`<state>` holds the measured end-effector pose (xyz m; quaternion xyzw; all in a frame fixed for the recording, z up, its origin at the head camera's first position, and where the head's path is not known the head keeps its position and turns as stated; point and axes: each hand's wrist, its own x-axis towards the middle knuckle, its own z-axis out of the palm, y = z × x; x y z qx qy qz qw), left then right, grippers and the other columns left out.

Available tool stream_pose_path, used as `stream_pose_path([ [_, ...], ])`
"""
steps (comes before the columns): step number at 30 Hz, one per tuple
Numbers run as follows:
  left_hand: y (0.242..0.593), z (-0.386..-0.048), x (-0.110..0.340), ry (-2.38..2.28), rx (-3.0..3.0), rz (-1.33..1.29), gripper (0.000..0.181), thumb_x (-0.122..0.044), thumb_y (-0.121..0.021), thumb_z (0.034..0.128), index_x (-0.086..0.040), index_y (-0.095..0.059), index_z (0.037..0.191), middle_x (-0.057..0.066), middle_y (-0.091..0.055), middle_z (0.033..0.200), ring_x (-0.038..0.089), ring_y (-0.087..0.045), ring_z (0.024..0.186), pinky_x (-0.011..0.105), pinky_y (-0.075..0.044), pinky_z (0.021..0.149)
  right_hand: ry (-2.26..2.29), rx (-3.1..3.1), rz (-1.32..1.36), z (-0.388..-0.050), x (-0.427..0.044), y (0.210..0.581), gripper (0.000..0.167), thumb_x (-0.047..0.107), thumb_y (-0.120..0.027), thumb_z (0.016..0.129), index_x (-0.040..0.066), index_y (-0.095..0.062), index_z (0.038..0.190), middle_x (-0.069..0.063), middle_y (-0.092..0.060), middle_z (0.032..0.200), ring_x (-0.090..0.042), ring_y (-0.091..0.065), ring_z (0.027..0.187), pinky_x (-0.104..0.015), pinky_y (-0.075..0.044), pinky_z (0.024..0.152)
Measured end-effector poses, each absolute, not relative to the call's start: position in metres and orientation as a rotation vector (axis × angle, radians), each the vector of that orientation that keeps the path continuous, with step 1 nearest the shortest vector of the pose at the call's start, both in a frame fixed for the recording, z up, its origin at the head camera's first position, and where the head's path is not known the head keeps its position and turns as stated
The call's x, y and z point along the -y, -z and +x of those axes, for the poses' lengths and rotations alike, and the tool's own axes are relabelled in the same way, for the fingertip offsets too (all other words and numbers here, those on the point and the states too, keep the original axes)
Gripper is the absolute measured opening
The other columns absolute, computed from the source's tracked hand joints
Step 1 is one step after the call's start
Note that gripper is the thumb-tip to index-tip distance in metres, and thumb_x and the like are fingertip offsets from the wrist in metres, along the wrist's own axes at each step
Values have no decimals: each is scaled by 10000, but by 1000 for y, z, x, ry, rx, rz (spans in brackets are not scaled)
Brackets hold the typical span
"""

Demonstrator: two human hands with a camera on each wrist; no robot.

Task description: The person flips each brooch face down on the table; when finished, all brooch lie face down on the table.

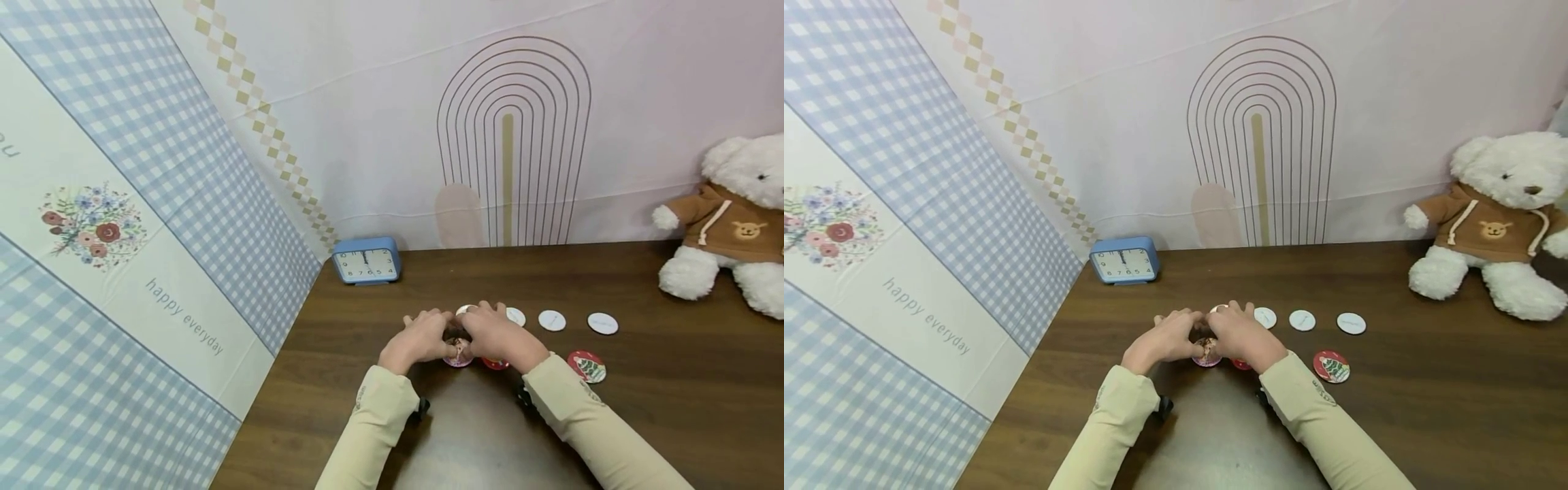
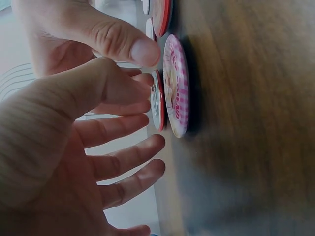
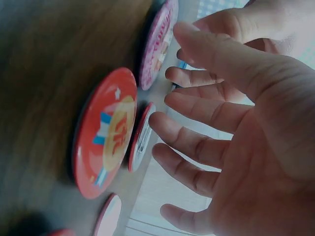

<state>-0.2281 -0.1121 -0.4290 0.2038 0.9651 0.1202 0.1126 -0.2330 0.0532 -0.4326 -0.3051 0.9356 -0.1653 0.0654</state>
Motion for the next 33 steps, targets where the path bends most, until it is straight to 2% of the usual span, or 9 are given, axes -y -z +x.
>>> stream_pose_path([
  [9, 435, -225, 114, -298, -2837, 595, 520, -290, -852, 794, -134, -656, 1249, 32, -619, 1126, 281, -559, 1098, 585, -359, 935, 501, -2807, -949, -231, -50, 436, 479, 239, -934, 677, 88, -723, 1079, -61, -659, 987, -377, -538, 964, -683, -335, 869],
  [12, 435, -224, 114, -284, -2842, 594, 507, -262, -853, 778, -136, -664, 1231, 31, -611, 1101, 276, -559, 1068, 548, -366, 897, 494, -2816, -940, -230, -50, 435, 438, 226, -941, 655, 101, -730, 1018, -32, -652, 934, -373, -543, 958, -699, -328, 878],
  [16, 434, -223, 113, -257, -2838, 591, 482, -247, -863, 762, -139, -672, 1192, 22, -599, 1061, 259, -554, 1017, 497, -361, 859, 485, -2834, -949, -231, -49, 437, 331, 197, -935, 636, 121, -704, 860, 15, -607, 819, -361, -558, 928, -717, -326, 888],
  [19, 434, -223, 112, -226, -2840, 593, 466, -249, -876, 756, -142, -671, 1161, 18, -597, 1049, 249, -557, 992, 469, -357, 835, 487, -2843, -964, -232, -49, 439, 306, 182, -931, 637, 126, -674, 794, 31, -581, 771, -322, -564, 886, -730, -323, 896],
  [33, 439, -220, 111, -179, -2884, 615, 434, -226, -883, 735, -131, -678, 1106, 24, -617, 1014, 251, -587, 957, 477, -370, 825, 506, -2829, -1042, -234, -52, 443, 235, 123, -854, 686, 132, -622, 722, 37, -540, 712, -178, -517, 706, -728, -345, 890],
])
